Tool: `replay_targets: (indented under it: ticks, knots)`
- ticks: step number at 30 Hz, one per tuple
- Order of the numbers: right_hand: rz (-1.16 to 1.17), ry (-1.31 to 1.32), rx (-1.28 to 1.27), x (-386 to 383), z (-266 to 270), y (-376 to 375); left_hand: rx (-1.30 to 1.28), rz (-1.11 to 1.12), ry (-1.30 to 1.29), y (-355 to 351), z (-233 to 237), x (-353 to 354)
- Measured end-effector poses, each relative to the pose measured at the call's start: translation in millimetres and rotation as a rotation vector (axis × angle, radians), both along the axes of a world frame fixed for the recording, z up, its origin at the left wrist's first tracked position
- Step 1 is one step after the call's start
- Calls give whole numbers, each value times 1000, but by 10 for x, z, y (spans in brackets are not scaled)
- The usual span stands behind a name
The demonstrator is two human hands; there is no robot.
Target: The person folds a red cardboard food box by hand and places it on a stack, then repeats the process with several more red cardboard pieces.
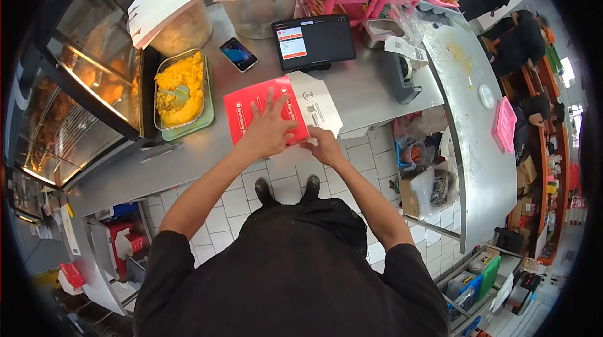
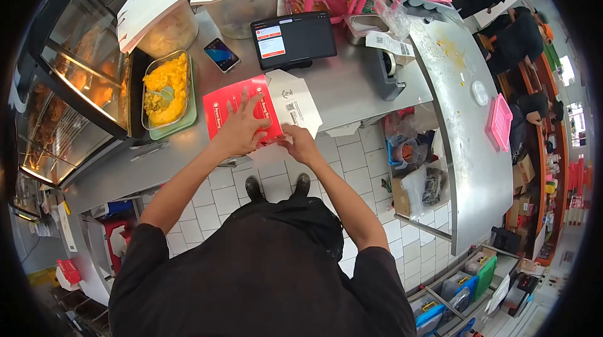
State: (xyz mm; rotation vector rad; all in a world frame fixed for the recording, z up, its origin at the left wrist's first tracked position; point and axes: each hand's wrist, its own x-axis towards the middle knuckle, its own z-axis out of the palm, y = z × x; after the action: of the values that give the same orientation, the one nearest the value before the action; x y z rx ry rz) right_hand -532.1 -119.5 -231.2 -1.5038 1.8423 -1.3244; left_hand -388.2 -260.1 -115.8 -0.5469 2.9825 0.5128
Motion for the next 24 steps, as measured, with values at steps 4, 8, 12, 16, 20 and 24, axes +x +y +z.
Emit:
replay_targets:
  ticks: [4, 8, 12, 16, 20, 24]
  knots:
    - [-3, 226, 222, -4, -91, 0, 44, -213, -179, -47, 190, -127]
    - [-88, 260, 200, 10, -111, -69, 130, -209, -224, -141, 193, -76]
    - [-89, 276, 0, 120, -236, -156, 142, -203, -94, -183, 77, -23]
    - [-56, 237, 67, 84, -266, -137, 156, -157, 31, -186, 11, 33]
    - [-77, 190, 26, 173, -218, -81, 173, -89, 52, -133, -29, 52]
    - [317, 289, 348, -108, 155, -287, 170, 91, 442, -515, -18, 139]
